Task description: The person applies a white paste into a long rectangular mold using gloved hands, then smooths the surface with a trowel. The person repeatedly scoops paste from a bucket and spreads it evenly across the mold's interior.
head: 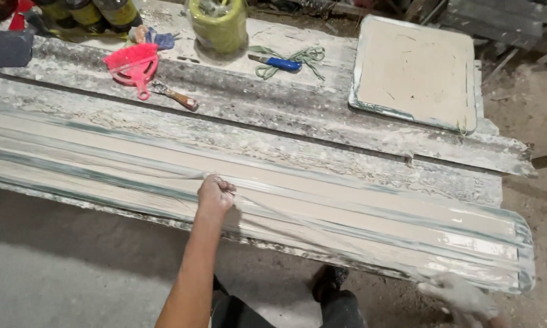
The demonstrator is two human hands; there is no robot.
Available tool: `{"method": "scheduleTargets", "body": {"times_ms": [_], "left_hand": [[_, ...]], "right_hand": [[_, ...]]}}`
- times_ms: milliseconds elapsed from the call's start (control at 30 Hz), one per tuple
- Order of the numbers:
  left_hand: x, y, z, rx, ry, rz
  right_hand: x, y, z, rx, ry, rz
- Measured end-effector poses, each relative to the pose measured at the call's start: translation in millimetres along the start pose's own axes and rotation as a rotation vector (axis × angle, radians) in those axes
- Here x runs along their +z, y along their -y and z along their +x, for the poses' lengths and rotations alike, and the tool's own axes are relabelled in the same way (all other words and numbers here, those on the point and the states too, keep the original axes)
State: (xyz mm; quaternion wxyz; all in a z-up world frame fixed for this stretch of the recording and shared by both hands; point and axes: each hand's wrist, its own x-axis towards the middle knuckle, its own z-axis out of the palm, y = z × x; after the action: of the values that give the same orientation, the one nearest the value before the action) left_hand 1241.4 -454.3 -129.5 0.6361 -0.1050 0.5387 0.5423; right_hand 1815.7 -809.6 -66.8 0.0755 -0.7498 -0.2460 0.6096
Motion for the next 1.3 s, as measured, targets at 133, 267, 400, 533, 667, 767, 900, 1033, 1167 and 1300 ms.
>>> {"method": "scheduleTargets", "body": {"times_ms": [133,267,400,533,667,767,900,1033,1167,1300], "left_hand": [[-1,29,35,0.097,0.09,-0.047],[0,66,1,0.055,0.003,-0.19],[2,130,2,0.042,-0.088,-0.167],[22,198,-48,-0.03,-0.026,-0.044],[79,243,-136,-0.031,-0.072,-0.031],[114,255,-191,-0.107,-0.127,0.037],[106,292,-211,-0.201,-0.078,0.138],[113,314,-267,-0.4,0.14,0.566],[94,348,-295,-0.511,0.525,0.899],[70,339,-295,-0.575,0.583,1.251]], "right_hand": [[-129,-31,0,0.074,0.028,-0.055],[-199,3,-55,0.066,-0.042,0.109],[-247,-52,-31,-0.153,-0.173,0.26],[-265,-53,-24,-0.096,-0.17,0.203],[-275,-45,-23,-0.037,-0.182,0.148],[-268,-12,-30,-0.006,-0.055,-0.09],[-261,-21,-4,0.04,-0.075,-0.231],[-253,-38,15,-0.033,-0.098,-0.012],[-253,-50,40,-0.022,-0.108,-0.05],[-234,-23,29,0.047,-0.161,-0.287]]}}
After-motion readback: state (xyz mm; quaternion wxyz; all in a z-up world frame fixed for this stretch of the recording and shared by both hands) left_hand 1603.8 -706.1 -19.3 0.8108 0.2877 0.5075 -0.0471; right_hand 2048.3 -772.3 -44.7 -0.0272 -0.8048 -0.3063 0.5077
